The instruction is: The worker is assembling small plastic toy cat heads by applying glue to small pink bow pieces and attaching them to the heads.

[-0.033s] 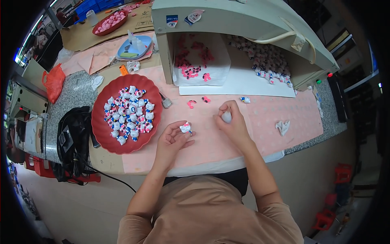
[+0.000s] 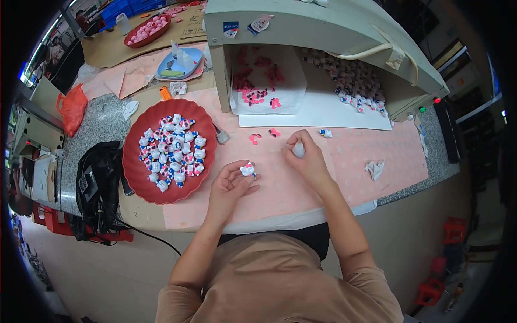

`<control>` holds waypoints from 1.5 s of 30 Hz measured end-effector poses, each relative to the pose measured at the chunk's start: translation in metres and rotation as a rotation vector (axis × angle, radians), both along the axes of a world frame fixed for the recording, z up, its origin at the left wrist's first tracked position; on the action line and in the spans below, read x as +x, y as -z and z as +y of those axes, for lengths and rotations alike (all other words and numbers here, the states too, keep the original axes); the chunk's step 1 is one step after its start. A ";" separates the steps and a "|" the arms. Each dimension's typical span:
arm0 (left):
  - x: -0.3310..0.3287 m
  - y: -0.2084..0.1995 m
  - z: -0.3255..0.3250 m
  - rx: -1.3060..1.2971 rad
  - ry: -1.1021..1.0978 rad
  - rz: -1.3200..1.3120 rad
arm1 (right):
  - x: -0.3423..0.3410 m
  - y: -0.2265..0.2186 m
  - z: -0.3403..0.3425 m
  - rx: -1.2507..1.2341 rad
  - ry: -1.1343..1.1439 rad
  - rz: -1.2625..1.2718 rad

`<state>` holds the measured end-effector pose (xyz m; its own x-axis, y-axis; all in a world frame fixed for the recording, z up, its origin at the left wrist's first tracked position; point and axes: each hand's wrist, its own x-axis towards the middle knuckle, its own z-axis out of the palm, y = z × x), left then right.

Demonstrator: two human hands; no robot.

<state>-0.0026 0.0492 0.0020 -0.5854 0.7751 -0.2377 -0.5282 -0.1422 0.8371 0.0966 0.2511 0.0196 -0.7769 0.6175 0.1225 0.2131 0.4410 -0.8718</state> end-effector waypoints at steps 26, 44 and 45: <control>0.022 0.007 0.006 0.034 0.136 0.040 | 0.055 -0.009 -0.045 -0.782 -0.111 0.032; 0.024 0.019 0.006 -0.072 0.215 0.328 | 0.050 0.000 -0.050 -0.814 -0.129 -0.008; 0.024 0.019 0.006 -0.092 0.227 0.352 | 0.050 0.001 -0.051 -0.825 -0.124 -0.008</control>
<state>0.0212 0.0553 -0.0171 -0.4603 0.8785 -0.1280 -0.2173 0.0283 0.9757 0.1465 0.2003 0.0186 -0.8443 0.4165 -0.3373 0.2125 -0.3178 -0.9241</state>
